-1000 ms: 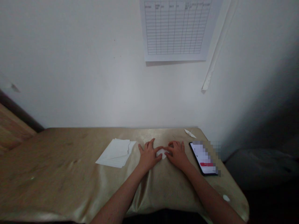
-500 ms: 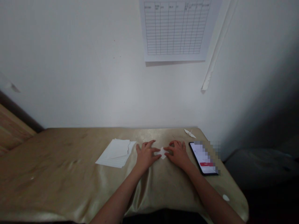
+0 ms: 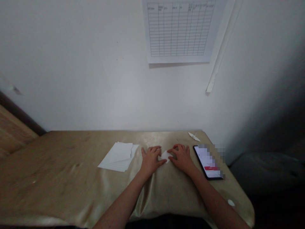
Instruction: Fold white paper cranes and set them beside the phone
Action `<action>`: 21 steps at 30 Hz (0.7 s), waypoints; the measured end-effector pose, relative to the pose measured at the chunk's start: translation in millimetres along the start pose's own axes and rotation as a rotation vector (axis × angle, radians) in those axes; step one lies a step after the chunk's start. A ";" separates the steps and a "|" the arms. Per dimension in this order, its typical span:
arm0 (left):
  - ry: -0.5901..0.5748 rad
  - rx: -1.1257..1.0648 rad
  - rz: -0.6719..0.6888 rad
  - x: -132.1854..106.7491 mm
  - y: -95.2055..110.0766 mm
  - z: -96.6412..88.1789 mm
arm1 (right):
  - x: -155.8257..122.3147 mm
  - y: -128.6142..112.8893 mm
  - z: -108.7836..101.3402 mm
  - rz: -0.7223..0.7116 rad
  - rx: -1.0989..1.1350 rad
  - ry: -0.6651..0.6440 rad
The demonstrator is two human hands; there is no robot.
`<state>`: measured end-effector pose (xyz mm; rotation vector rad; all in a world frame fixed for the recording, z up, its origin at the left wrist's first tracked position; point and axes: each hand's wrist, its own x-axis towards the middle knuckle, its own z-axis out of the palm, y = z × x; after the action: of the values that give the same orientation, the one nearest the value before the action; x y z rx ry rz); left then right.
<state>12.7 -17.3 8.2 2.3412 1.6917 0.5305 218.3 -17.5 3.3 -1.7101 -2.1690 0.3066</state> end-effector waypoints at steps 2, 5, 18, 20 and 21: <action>0.006 0.006 0.013 0.3 1.1 2.5 | 0.5 0.1 1.6 0.003 -0.014 -0.011; 0.008 0.021 0.022 0.3 1.3 3.0 | 1.0 -0.3 3.8 -0.012 -0.028 -0.024; -0.025 0.087 -0.057 0.2 4.3 -3.9 | 1.4 -2.9 -1.4 -0.014 -0.032 -0.009; -0.026 0.092 -0.057 0.1 4.7 -4.3 | 1.2 -0.9 -3.0 -0.018 -0.031 0.000; -0.025 0.094 -0.058 0.1 4.9 -4.3 | 1.2 0.1 -3.7 -0.019 -0.032 0.006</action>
<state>15.2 -19.0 13.9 2.3439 1.8038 0.4181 219.7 -16.5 6.8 -1.7037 -2.1962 0.2636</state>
